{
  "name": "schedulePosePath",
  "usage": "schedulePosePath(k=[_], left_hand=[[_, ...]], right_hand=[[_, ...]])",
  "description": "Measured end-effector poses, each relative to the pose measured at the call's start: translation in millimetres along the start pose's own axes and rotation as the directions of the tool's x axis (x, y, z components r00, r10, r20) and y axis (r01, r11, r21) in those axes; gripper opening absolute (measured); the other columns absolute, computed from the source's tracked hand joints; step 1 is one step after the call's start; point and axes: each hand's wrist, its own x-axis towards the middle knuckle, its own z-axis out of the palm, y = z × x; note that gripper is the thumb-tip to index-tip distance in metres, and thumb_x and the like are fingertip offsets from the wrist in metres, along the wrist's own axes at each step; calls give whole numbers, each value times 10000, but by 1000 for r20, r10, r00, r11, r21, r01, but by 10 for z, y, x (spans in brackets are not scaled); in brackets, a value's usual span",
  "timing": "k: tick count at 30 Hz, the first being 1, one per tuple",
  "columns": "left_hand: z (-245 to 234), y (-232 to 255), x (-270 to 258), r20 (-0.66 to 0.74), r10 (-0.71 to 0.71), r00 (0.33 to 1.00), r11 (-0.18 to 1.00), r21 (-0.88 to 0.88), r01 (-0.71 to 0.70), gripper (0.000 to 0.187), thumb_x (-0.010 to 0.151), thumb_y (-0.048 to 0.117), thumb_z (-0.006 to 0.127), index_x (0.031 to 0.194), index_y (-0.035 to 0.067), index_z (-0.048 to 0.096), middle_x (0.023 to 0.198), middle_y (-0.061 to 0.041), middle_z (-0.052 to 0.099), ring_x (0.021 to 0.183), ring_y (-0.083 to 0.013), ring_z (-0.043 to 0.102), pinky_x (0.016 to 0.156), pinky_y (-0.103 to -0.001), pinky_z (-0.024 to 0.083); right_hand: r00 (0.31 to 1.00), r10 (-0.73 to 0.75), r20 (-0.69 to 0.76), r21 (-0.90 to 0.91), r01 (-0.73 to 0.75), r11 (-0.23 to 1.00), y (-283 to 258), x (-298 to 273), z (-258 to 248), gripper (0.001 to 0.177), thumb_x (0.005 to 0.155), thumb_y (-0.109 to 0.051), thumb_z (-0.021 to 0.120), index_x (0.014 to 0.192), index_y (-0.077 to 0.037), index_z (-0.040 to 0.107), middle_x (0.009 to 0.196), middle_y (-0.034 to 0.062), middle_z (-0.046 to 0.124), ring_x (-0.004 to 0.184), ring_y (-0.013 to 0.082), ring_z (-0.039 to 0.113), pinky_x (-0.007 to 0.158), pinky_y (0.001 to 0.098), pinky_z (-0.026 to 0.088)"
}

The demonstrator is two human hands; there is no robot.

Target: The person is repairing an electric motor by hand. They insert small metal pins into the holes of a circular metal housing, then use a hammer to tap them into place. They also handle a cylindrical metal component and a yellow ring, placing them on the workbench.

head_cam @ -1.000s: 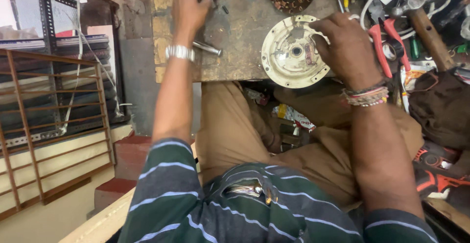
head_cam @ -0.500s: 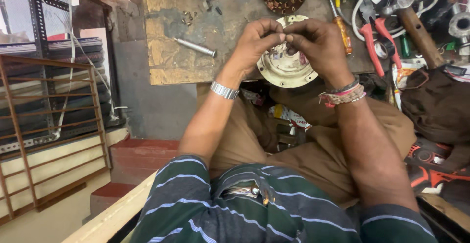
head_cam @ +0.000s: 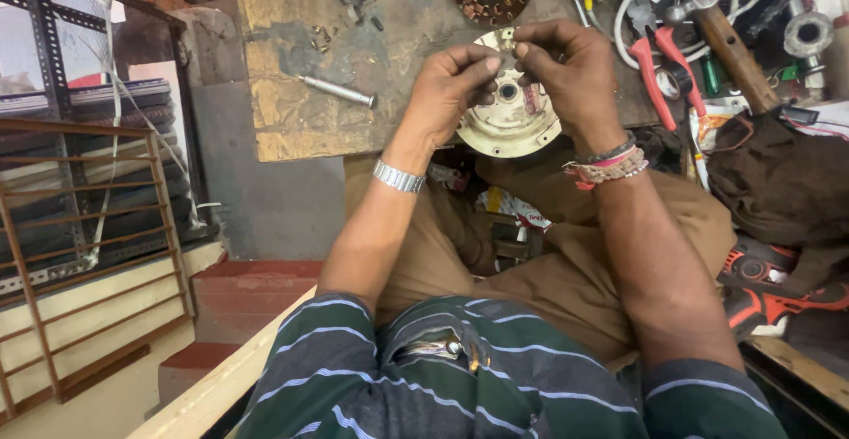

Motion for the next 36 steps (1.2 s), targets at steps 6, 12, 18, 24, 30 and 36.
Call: schedulePosePath(k=[6, 12, 18, 24, 30, 36], left_hand=[[106, -27, 34, -251, -85, 964, 970, -243, 22, 125, 918, 103, 722, 1008, 27, 682, 903, -63, 735, 789, -181, 734, 681, -294, 590], [103, -252, 69, -260, -72, 963, 935, -354, -26, 143, 975, 167, 746, 1007, 35, 700, 828, -41, 686, 700, -143, 640, 594, -271, 483], [105, -324, 46, -273, -101, 957, 912, -409, -21, 118, 972, 157, 716, 1035, 62, 688, 849, -33, 692, 723, -153, 655, 623, -274, 497], [89, -375, 76, -291, -97, 952, 905, -424, -38, 134, 993, 143, 670, 1083, 45, 685, 882, -53, 685, 772, -167, 655, 716, -307, 550], [134, -263, 26, -218, -125, 968, 910, -415, 24, 150, 998, 182, 683, 1074, 54, 674, 922, -57, 695, 819, -183, 656, 749, -329, 545], [285, -118, -76, -249, -183, 951, 905, -420, 64, 171, 958, 202, 710, 1042, 54, 692, 928, -52, 688, 859, -194, 649, 791, -356, 562]], right_hand=[[999, 24, 35, -236, -15, 972, -160, -85, 123, 168, 960, -39, 775, 1123, -26, 733, 909, 39, 721, 655, 104, 585, 556, 258, 462], [845, -478, 239, -591, 517, 619, -352, -157, 204, 215, 940, -11, 797, 1132, -51, 710, 1008, 124, 681, 920, 313, 688, 778, 400, 536], [809, -521, 272, -649, 554, 521, -335, -176, 207, 214, 956, 0, 758, 1150, -61, 691, 1060, 109, 650, 996, 328, 654, 845, 434, 526], [816, -510, 273, -660, 545, 517, -291, -166, 194, 223, 958, 2, 762, 1157, -70, 693, 1070, 111, 633, 983, 324, 644, 824, 427, 517], [771, -582, 260, -702, 564, 434, -336, -165, 197, 227, 944, -11, 786, 1138, -77, 687, 1061, 88, 626, 990, 304, 625, 814, 427, 503], [768, -573, 288, -760, 547, 351, -432, -176, 202, 238, 924, -58, 832, 1114, -84, 690, 1042, 69, 621, 976, 292, 605, 767, 430, 461]])
